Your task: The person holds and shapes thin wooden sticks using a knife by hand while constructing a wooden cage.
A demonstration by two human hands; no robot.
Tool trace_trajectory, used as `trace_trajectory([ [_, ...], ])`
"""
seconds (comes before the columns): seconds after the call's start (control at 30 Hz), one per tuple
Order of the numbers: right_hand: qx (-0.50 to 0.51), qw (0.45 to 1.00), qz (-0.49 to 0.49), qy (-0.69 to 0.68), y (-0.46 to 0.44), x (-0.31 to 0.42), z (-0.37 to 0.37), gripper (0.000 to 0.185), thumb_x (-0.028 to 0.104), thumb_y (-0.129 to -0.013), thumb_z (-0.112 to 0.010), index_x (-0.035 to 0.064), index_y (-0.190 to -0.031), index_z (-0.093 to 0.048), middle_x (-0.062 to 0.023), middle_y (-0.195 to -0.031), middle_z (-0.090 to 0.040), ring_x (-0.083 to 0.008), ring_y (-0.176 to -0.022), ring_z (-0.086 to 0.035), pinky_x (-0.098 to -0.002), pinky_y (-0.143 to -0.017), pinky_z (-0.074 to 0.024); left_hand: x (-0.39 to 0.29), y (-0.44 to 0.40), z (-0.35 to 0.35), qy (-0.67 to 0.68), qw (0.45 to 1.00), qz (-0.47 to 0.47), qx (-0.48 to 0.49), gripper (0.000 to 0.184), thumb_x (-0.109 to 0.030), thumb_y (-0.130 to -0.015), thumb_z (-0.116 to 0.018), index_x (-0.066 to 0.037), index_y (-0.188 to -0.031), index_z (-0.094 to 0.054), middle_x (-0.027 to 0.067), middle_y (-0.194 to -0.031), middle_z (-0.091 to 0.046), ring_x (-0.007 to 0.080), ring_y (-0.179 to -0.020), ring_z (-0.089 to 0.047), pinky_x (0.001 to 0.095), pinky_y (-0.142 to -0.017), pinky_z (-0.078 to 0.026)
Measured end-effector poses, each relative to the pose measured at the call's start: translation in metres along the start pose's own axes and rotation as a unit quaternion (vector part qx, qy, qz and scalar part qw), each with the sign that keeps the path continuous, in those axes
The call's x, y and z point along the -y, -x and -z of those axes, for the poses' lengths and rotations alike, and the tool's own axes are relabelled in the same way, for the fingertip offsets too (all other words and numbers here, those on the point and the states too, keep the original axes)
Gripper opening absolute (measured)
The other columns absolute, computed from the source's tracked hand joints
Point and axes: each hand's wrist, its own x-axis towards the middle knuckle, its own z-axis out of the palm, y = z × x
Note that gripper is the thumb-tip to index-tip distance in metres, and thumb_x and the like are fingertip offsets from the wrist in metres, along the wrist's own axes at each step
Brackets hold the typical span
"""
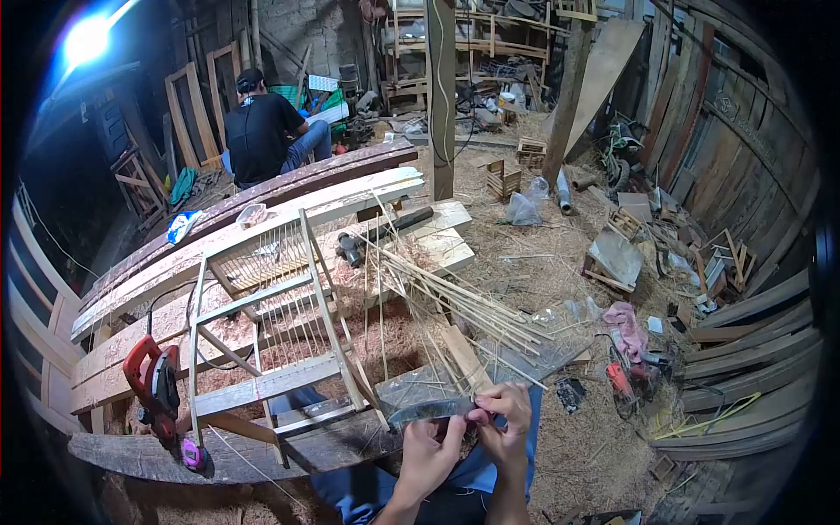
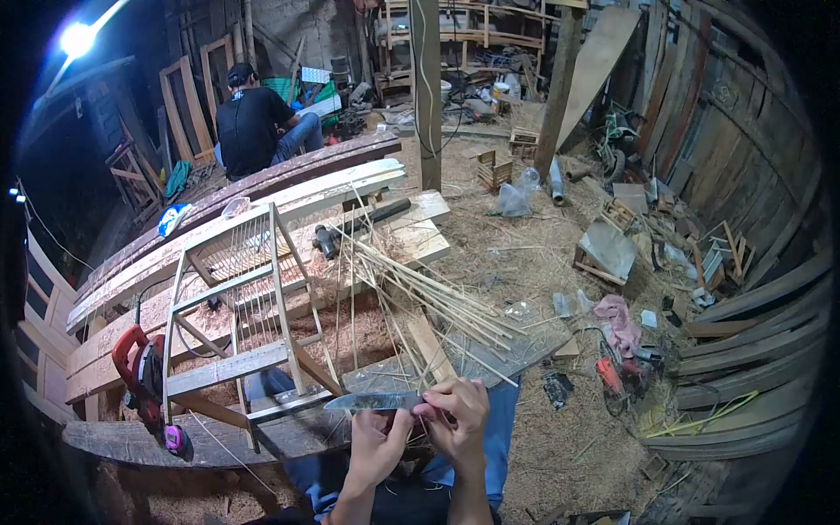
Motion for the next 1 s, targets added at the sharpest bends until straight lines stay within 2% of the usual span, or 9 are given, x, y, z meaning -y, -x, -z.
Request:
trace_trajectory([
  [0.07, -0.016, 0.999, 0.007, 0.032, 0.003, -0.013, 0.001, 0.026, 0.018, -0.076, -0.082, 0.012, -0.089, -0.061, -0.0029, -0.083, -0.068, -0.021, -0.074, -0.061, -0.0366, -0.072, -0.0399, -0.002, -0.002, 0.003, -0.053, 0.998, 0.021, 0.02, 0.01, -0.002, -0.095, -0.06, 0.003, -0.104, -0.062, 0.0006, -0.085, -0.064, 0.0057, -0.079, -0.058, 0.0233, -0.068, -0.048],
  [0.13, -0.078, 0.994, -0.002, 0.081, 0.007, -0.029, 0.005, 0.021, 0.015, -0.08, -0.078, 0.0102, -0.087, -0.059, -0.0056, -0.082, -0.066, -0.0234, -0.074, -0.06, -0.0375, -0.071, -0.0416, -0.003, -0.003, 0.003, 0.037, 0.998, 0.016, -0.037, 0.011, -0.006, -0.096, -0.063, 0.002, -0.103, -0.06, 0.0002, -0.085, -0.064, 0.0044, -0.077, -0.058, 0.0208, -0.068, -0.047],
  [0.2, -0.185, 0.946, -0.153, 0.217, 0.033, -0.079, 0.027, 0.016, 0.015, -0.088, -0.072, 0.0063, -0.088, -0.058, -0.007, -0.079, -0.062, -0.0238, -0.075, -0.058, -0.0379, -0.072, -0.0438, -0.007, 0.004, 0.012, 0.047, 0.998, 0.017, -0.033, 0.011, -0.007, -0.097, -0.063, 0.002, -0.103, -0.06, 0.0004, -0.084, -0.064, 0.0036, -0.076, -0.057, 0.0197, -0.067, -0.046],
  [0.27, -0.308, 0.896, -0.276, 0.163, 0.04, -0.09, 0.06, 0.023, 0.021, -0.095, -0.067, 0.0021, -0.088, -0.056, -0.007, -0.077, -0.058, -0.0219, -0.075, -0.055, -0.0363, -0.072, -0.045, -0.012, 0.009, 0.017, 0.081, 0.996, 0.012, -0.042, 0.01, -0.008, -0.098, -0.061, 0.001, -0.101, -0.059, 0.0017, -0.083, -0.063, 0.0034, -0.074, -0.057, 0.0182, -0.067, -0.045],
  [0.37, -0.242, 0.94, -0.17, 0.17, 0.044, -0.074, 0.063, 0.031, 0.029, -0.097, -0.064, 0.0004, -0.089, -0.055, -0.0089, -0.086, -0.059, -0.0205, -0.081, -0.056, -0.0334, -0.073, -0.046, 0.009, -0.018, 0.027, 0.049, 0.998, 0.0, -0.045, 0.011, -0.01, -0.099, -0.06, 0.0, -0.1, -0.058, 0.0019, -0.081, -0.063, 0.0046, -0.073, -0.056, 0.0196, -0.066, -0.045],
  [0.4, -0.209, 0.95, -0.198, 0.124, 0.039, -0.061, 0.056, 0.032, 0.031, -0.096, -0.066, 0.0011, -0.091, -0.056, -0.0096, -0.091, -0.06, -0.0212, -0.083, -0.057, -0.0341, -0.075, -0.0465, 0.006, -0.022, 0.023, 0.057, 0.997, 0.033, -0.048, 0.013, -0.013, -0.099, -0.06, -0.001, -0.098, -0.058, 0.0008, -0.079, -0.06, 0.0055, -0.071, -0.054, 0.022, -0.065, -0.044],
  [0.6, -0.071, 0.979, -0.192, 0.008, 0.014, -0.022, 0.011, 0.025, 0.026, -0.087, -0.076, 0.0043, -0.089, -0.064, -0.0113, -0.085, -0.067, -0.0302, -0.076, -0.063, -0.0383, -0.073, -0.0473, 0.022, -0.023, 0.014, 0.06, 0.997, 0.041, -0.031, 0.015, -0.016, -0.1, -0.06, -0.002, -0.098, -0.058, -0.0018, -0.075, -0.057, 0.0053, -0.068, -0.051, 0.0215, -0.063, -0.043],
  [0.83, 0.007, 0.996, -0.086, -0.019, 0.004, 0.001, -0.012, 0.022, 0.027, -0.083, -0.078, 0.008, -0.088, -0.067, -0.0058, -0.082, -0.069, -0.0254, -0.075, -0.063, -0.0378, -0.07, -0.0438, 0.028, -0.021, 0.017, 0.08, 0.995, 0.061, 0.018, 0.016, -0.017, -0.101, -0.059, -0.001, -0.104, -0.06, -0.001, -0.079, -0.058, 0.0051, -0.067, -0.047, 0.0226, -0.057, -0.037],
  [1.0, 0.017, 0.996, -0.087, -0.008, 0.001, 0.007, -0.015, 0.018, 0.024, -0.081, -0.078, 0.0099, -0.086, -0.068, -0.0038, -0.081, -0.069, -0.0247, -0.076, -0.065, -0.037, -0.07, -0.0435, 0.023, -0.016, 0.014, 0.05, 0.998, 0.049, -0.001, 0.014, -0.009, -0.098, -0.057, 0.002, -0.102, -0.064, -0.0002, -0.089, -0.064, 0.007, -0.081, -0.058, 0.0265, -0.072, -0.047],
])
